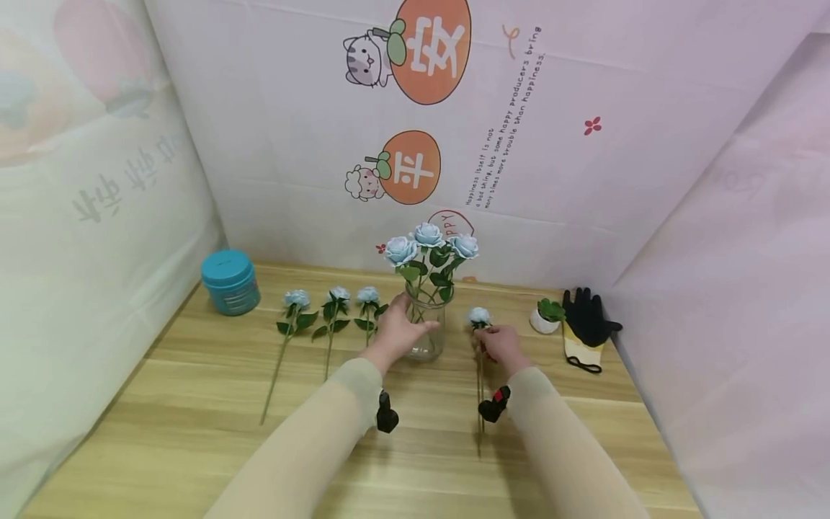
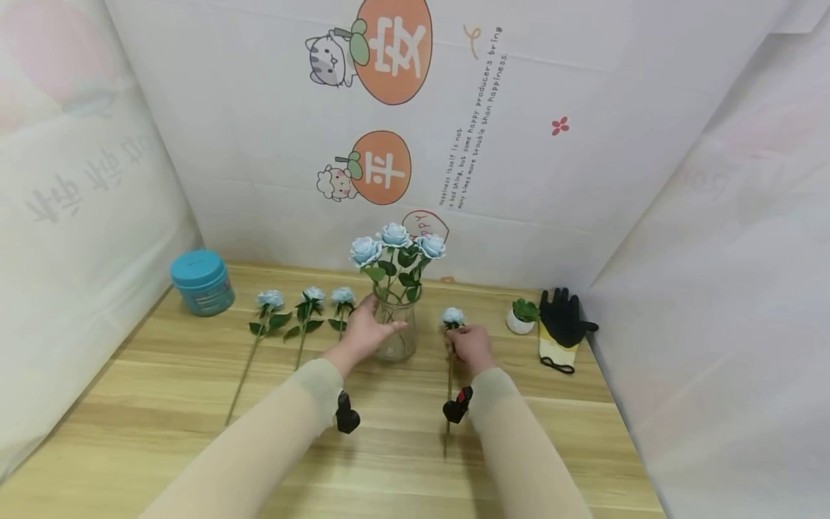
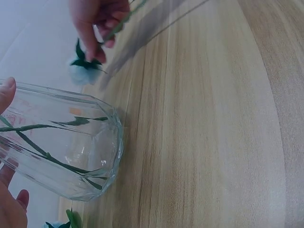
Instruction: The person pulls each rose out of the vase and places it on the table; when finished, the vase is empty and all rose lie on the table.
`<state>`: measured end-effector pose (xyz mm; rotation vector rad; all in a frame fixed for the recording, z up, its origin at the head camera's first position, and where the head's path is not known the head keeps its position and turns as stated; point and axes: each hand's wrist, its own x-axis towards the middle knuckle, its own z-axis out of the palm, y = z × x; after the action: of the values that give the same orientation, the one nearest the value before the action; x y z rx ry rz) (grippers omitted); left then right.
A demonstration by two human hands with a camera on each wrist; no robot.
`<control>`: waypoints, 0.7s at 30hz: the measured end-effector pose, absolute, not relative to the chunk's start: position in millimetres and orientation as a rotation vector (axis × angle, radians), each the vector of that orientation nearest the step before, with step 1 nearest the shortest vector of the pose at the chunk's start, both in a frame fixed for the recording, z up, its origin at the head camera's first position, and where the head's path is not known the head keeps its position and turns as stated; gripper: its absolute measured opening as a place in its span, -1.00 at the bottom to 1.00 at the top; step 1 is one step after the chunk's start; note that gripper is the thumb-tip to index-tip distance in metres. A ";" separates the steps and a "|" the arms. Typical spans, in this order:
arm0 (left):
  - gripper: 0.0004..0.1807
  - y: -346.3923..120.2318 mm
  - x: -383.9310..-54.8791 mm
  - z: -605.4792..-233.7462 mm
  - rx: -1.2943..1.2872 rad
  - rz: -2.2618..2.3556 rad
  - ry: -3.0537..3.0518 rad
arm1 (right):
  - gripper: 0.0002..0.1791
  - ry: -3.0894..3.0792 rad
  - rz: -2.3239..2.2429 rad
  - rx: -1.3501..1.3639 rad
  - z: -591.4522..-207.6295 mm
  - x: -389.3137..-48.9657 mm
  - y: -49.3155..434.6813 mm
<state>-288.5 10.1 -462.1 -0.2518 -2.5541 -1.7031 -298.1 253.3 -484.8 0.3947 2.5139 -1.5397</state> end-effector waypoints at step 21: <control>-0.15 8.9 -292.7 -466.3 -0.293 -1.716 -2.526 | -0.54 2.379 -2.068 0.199 -408.2 -310.5 212.0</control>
<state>-292.7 8.9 -466.3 -0.2934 -2.5264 -1.7159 -310.5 212.0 -408.2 0.1989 2.3793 -2.0676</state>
